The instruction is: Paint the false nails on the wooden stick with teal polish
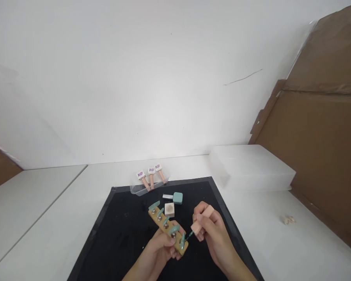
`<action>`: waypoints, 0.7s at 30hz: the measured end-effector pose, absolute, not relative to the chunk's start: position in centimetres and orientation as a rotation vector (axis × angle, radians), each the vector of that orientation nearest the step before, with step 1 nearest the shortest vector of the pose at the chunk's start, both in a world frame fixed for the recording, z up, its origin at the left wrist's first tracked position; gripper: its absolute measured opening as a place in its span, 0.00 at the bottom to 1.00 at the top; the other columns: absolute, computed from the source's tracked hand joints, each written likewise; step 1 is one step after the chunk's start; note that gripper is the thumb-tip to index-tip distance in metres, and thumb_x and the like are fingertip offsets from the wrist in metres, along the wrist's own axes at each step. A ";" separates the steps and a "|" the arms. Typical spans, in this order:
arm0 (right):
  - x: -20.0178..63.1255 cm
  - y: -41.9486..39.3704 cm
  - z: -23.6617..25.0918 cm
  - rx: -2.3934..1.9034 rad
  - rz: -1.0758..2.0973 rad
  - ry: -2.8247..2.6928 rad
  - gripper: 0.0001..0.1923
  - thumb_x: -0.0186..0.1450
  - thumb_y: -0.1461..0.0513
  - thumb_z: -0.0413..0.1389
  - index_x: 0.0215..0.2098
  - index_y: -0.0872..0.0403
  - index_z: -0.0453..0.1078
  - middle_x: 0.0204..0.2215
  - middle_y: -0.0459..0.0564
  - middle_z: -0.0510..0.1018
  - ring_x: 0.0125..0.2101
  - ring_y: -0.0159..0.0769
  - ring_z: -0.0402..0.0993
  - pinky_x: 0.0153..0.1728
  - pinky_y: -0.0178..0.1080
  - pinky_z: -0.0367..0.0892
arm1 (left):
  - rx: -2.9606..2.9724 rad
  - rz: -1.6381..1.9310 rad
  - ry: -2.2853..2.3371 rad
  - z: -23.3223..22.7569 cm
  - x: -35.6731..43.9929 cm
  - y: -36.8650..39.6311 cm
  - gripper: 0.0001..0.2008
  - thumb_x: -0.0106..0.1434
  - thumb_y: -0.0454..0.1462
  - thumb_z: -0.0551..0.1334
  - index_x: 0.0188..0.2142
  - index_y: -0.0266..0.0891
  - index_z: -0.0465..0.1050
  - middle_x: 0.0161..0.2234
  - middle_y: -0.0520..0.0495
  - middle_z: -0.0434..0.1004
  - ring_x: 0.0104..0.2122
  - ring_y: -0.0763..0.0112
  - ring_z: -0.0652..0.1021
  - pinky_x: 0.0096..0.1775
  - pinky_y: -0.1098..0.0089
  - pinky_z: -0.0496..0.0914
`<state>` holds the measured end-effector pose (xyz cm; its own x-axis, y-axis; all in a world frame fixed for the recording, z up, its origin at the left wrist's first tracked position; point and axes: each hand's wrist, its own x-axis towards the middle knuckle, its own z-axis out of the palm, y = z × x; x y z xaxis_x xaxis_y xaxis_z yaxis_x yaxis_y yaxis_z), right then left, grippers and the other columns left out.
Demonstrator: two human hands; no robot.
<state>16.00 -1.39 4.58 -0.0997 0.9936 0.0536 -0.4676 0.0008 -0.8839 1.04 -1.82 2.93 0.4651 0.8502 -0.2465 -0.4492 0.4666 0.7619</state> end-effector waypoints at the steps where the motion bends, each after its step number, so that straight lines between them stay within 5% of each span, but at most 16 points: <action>1: 16.0 -1.4 4.6 -0.769 1.459 -0.937 0.11 0.56 0.57 0.56 0.23 0.56 0.63 0.15 0.39 0.62 0.14 0.22 0.52 0.16 0.29 0.49 | 0.678 0.876 0.680 2.9 1.0 -1.9 0.07 0.46 0.33 0.57 0.27 0.34 0.72 0.15 0.54 0.58 0.18 0.77 0.59 0.26 0.71 0.57; 21: 15.7 -1.5 5.0 -0.858 1.465 -0.961 0.13 0.55 0.55 0.58 0.23 0.56 0.63 0.13 0.38 0.62 0.14 0.24 0.51 0.16 0.30 0.49 | 0.674 0.871 0.707 2.9 1.1 -2.0 0.08 0.46 0.33 0.58 0.27 0.34 0.72 0.16 0.54 0.59 0.18 0.77 0.60 0.26 0.71 0.58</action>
<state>15.74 -1.51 5.04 -0.1059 0.9944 0.0045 -0.4000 -0.0384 -0.9157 1.14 -2.04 2.95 0.4557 0.8488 -0.2682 -0.4367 0.4757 0.7635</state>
